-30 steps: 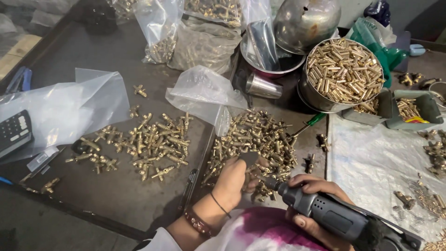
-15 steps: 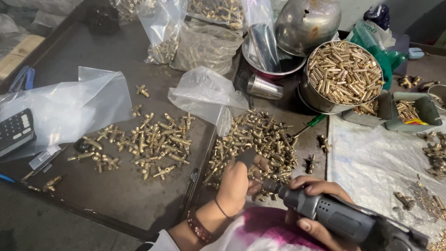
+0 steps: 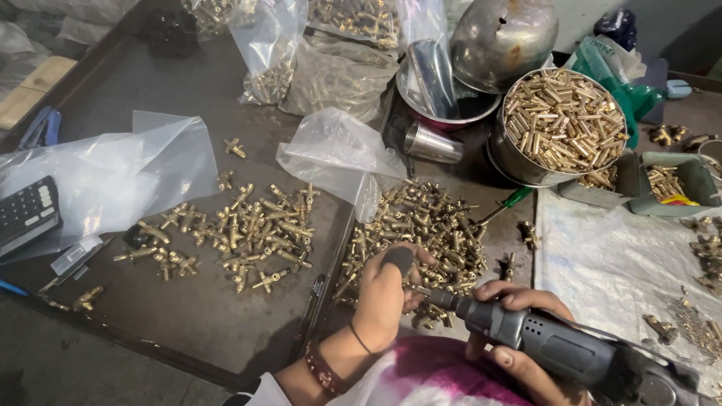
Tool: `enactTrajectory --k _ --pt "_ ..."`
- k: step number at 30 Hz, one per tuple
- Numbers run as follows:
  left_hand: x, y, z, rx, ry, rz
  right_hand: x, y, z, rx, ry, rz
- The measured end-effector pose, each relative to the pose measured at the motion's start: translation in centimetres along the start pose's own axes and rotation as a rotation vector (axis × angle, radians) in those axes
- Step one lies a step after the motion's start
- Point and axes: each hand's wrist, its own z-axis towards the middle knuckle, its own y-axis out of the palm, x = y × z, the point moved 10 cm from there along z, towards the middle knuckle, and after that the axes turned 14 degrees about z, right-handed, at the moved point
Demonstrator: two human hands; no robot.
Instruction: Using a rotary tool to polish or deburr brass tee fittings at a workbench.
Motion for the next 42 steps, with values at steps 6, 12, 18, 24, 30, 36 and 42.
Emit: enactTrajectory --k 6,12,18,24,30,36,42 --pt "0.6 -0.3 -0.2 -0.035 0.072 0.057 0.8 -0.5 0.3 -0.109 -0.004 -0.058" --pt "1.1 -0.8 -0.5 -0.033 0.122 0.103 0.9 0.6 0.6 -0.126 0.025 -0.049" --pt "-0.9 -5.3 1.9 -0.004 0.123 0.455 1.3 1.1 1.0 -0.145 0.021 -0.123" --pt "9.7 -12.0 -0.9 0.572 0.601 1.573 1.0 -0.4 1.5 -0.082 -0.065 -0.320" --pt "5.1 -4.5 5.4 0.160 0.625 1.704 2.6 -0.9 1.7 -0.022 -0.029 -0.405" --pt "2.4 -4.9 11.0 -0.009 0.468 1.850 4.1 -2.3 0.8 -0.020 -0.057 -0.466" --pt "3.8 -4.5 10.1 -0.049 0.574 1.695 4.6 -1.6 1.4 0.037 -0.056 -0.415"
